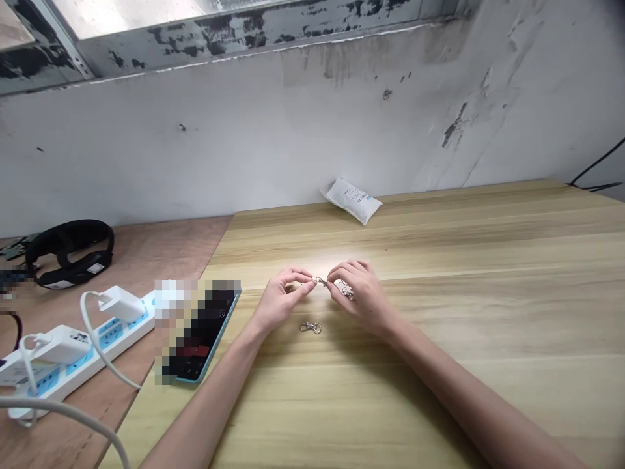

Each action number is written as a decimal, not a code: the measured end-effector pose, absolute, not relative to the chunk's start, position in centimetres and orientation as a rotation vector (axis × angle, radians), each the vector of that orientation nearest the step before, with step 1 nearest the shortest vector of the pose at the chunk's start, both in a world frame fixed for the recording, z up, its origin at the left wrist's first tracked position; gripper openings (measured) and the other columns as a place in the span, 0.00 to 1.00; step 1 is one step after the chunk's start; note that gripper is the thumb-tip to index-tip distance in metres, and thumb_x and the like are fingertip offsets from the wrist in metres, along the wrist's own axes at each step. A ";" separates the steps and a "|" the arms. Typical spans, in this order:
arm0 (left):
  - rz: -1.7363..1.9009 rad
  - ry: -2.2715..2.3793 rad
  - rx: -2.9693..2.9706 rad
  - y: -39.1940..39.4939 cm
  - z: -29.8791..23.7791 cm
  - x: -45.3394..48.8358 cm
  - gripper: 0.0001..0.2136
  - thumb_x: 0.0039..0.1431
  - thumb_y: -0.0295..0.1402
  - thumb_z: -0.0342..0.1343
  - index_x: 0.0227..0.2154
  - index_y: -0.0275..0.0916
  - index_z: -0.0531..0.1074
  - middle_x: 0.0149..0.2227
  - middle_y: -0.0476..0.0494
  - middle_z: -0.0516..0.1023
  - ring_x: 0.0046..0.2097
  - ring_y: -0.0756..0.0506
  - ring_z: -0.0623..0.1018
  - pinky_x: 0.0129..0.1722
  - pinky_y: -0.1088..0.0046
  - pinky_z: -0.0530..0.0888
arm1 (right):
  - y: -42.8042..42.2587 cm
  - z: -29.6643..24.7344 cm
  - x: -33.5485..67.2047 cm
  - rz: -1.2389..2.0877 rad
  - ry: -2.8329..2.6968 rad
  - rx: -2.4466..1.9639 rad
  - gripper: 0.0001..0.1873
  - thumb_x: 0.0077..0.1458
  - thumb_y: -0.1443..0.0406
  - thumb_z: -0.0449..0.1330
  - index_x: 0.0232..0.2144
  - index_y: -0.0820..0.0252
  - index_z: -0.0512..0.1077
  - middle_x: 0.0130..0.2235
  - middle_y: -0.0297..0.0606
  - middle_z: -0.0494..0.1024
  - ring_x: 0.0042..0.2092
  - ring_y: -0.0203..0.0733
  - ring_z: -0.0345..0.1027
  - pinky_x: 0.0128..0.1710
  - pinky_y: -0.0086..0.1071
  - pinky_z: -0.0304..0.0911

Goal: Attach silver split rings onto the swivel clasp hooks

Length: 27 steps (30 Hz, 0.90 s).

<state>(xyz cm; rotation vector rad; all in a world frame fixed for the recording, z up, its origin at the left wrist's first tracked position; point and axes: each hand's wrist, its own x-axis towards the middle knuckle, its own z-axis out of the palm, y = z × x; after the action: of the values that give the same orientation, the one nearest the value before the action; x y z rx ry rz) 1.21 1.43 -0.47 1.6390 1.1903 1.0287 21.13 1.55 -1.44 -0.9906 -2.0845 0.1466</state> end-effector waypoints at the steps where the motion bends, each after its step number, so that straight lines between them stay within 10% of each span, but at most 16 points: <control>1: 1.043 1.197 1.632 1.5 -0.5 1.2 0.11 0.54 0.42 0.62 0.30 0.39 0.80 0.42 0.40 0.76 0.46 0.43 0.75 0.43 0.68 0.72 | 1.5 -1.4 21.1 0.160 -2.073 -0.993 0.05 0.61 0.68 0.55 0.32 0.57 0.69 0.34 0.36 0.78 0.39 0.42 0.69 0.48 0.40 0.55; 27: 1.074 1.173 1.619 1.5 -0.5 1.2 0.11 0.57 0.42 0.60 0.30 0.38 0.79 0.41 0.40 0.77 0.46 0.43 0.75 0.51 0.66 0.69 | 1.3 -1.3 21.1 0.187 -2.224 -1.005 0.06 0.62 0.68 0.53 0.31 0.56 0.65 0.32 0.33 0.75 0.35 0.39 0.65 0.53 0.41 0.53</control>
<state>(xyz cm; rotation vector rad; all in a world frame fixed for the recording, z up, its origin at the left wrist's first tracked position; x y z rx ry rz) 1.24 1.53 -0.54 1.6190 1.1727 1.0742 21.14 1.28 -1.31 -1.0054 -2.2241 0.1867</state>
